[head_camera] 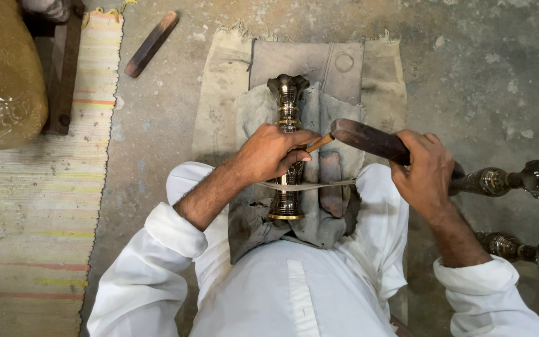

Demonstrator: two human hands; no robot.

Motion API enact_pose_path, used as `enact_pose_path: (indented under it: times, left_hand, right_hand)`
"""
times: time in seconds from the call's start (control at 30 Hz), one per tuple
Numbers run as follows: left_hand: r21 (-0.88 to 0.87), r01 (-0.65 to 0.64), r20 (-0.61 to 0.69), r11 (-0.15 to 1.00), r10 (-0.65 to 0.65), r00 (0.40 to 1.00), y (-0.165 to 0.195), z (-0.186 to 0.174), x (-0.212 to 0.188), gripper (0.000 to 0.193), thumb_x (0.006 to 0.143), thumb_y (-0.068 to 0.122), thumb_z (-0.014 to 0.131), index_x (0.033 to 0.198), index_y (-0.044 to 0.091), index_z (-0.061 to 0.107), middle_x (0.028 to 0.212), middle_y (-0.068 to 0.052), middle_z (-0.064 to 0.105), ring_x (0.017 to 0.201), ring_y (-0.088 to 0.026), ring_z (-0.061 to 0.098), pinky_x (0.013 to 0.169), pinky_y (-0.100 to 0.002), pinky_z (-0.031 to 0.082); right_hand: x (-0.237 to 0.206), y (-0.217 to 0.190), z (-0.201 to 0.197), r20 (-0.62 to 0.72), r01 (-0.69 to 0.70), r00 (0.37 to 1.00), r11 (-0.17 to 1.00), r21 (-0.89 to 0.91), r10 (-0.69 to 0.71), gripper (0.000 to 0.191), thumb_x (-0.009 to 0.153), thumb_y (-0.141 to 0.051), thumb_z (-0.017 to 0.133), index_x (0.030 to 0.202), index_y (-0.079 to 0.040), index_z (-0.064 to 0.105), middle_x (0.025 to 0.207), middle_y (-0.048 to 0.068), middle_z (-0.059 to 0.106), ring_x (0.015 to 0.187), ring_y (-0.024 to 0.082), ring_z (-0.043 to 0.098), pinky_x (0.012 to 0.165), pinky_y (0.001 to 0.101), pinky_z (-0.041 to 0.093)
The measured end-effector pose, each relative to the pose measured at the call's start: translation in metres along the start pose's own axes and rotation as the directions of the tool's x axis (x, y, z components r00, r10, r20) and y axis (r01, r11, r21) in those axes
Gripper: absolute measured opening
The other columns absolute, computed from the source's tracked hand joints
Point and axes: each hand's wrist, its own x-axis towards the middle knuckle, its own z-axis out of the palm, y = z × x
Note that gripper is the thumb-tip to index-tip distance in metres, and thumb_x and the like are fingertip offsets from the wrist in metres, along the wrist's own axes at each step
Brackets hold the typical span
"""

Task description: The person sits cross-legged on the floor with a brass vase held upright on their lap by a strap. They hold a small chisel against the vase surface and strike it with a wooden mallet, working the chisel around the vase to carve decorative patterns into the metal.

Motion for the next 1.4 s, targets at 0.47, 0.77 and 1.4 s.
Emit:
enact_pose_path:
  times: [0.47,0.77,1.4]
  left_hand:
    - [-0.134,-0.021,0.015,0.991,0.023,1.000,-0.001,-0.017,0.010,0.037,0.089,0.019,0.079,0.121,0.008,0.065,0.092,-0.011,0.079,0.081,-0.027,0.079,0.069,-0.040,0.060]
    - [0.022,-0.043,0.123,0.999,0.040,0.992,0.002,-0.016,0.016,0.035,0.089,0.021,0.078,0.119,0.010,0.064,0.080,-0.009,0.077,0.075,-0.030,0.075,0.068,-0.045,0.056]
    - [0.055,-0.037,0.125,0.998,0.030,0.992,-0.007,-0.012,0.010,0.036,0.091,0.025,0.076,0.122,0.009,0.066,0.078,-0.012,0.076,0.073,-0.033,0.074,0.066,-0.047,0.055]
  right_hand:
    - [-0.019,0.010,0.024,0.462,-0.481,0.842,0.777,0.407,0.279,0.032,0.086,-0.023,0.082,0.110,-0.006,0.069,0.085,0.004,0.068,0.077,0.011,0.061,0.069,0.0304,0.050]
    - [-0.033,-0.005,0.030,0.112,-0.489,0.861,0.746,0.452,0.496,0.031,0.092,-0.021,0.081,0.115,-0.006,0.066,0.089,0.001,0.068,0.078,0.011,0.060,0.069,0.0299,0.050]
    - [-0.018,-0.003,0.017,0.055,-0.383,0.924,0.903,0.196,0.379,0.030,0.089,-0.020,0.081,0.109,-0.004,0.065,0.086,0.015,0.066,0.076,0.030,0.065,0.067,0.0422,0.049]
